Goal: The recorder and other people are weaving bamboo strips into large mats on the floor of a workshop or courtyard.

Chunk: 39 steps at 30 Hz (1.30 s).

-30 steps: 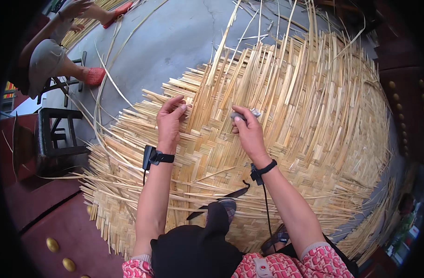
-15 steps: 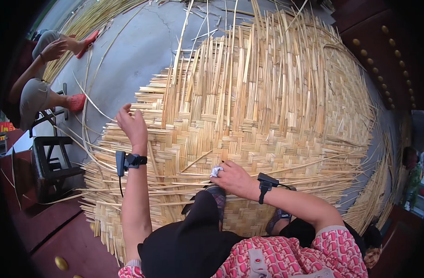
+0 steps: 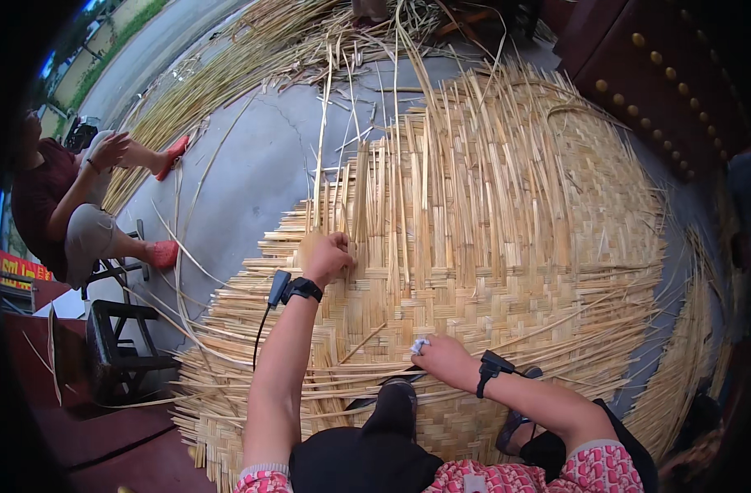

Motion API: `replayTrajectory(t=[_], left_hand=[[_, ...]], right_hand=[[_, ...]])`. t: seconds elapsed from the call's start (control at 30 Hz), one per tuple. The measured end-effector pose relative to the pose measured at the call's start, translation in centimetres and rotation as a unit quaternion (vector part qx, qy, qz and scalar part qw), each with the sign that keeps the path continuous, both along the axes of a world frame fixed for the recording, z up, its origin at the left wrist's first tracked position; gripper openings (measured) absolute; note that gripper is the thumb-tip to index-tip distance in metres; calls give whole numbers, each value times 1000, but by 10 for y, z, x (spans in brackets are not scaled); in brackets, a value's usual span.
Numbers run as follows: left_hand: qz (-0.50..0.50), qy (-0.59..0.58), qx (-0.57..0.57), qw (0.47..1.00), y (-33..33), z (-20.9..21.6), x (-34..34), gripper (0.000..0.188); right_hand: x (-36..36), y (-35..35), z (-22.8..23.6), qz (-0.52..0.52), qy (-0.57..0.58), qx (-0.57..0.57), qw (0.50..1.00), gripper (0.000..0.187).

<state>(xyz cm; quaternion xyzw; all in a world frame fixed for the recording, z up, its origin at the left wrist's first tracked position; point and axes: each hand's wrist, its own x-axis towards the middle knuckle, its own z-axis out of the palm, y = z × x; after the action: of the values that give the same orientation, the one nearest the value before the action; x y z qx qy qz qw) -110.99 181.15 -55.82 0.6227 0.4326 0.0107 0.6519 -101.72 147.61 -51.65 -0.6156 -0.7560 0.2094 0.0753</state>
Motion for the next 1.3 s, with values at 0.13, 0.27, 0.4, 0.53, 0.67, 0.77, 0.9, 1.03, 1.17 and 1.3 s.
replayTrajectory(t=[0.13, 0.27, 0.4, 0.53, 0.67, 0.77, 0.9, 1.03, 1.17, 1.3], left_hand=[[41, -49, 62, 996, -3, -19, -6, 36], [153, -30, 192, 969, 10, 24, 23, 25], [-37, 199, 433, 879, 39, 17, 20, 26], [15, 142, 364, 920, 63, -6, 13, 19], [63, -2, 9, 998, 57, 28, 10, 11], [-107, 32, 26, 993, 65, 20, -22, 16], [-185, 51, 191, 963, 60, 29, -10, 25], [-116, -3, 139, 983, 84, 58, 20, 14], [-128, -47, 135, 982, 145, 69, 61, 19], [-47, -132, 53, 989, 173, 48, 95, 16]], right_hand=[[-18, 9, 0, 18, -39, 31, 999, 9], [2, 7, 6, 57, -34, -14, 998, 9], [21, 10, 46, 31, -75, -22, 996, 5], [58, 4, 83, -23, -159, -69, 985, 8], [98, -8, 132, -184, 6, -289, 939, 34], [101, -5, 122, -193, 147, -315, 918, 49], [91, 30, 101, -117, 128, -293, 940, 47], [91, 87, 84, -25, 32, -188, 981, 55], [100, 134, 63, -38, 23, -98, 994, 73], [100, 179, 43, -130, -4, -102, 986, 65]])
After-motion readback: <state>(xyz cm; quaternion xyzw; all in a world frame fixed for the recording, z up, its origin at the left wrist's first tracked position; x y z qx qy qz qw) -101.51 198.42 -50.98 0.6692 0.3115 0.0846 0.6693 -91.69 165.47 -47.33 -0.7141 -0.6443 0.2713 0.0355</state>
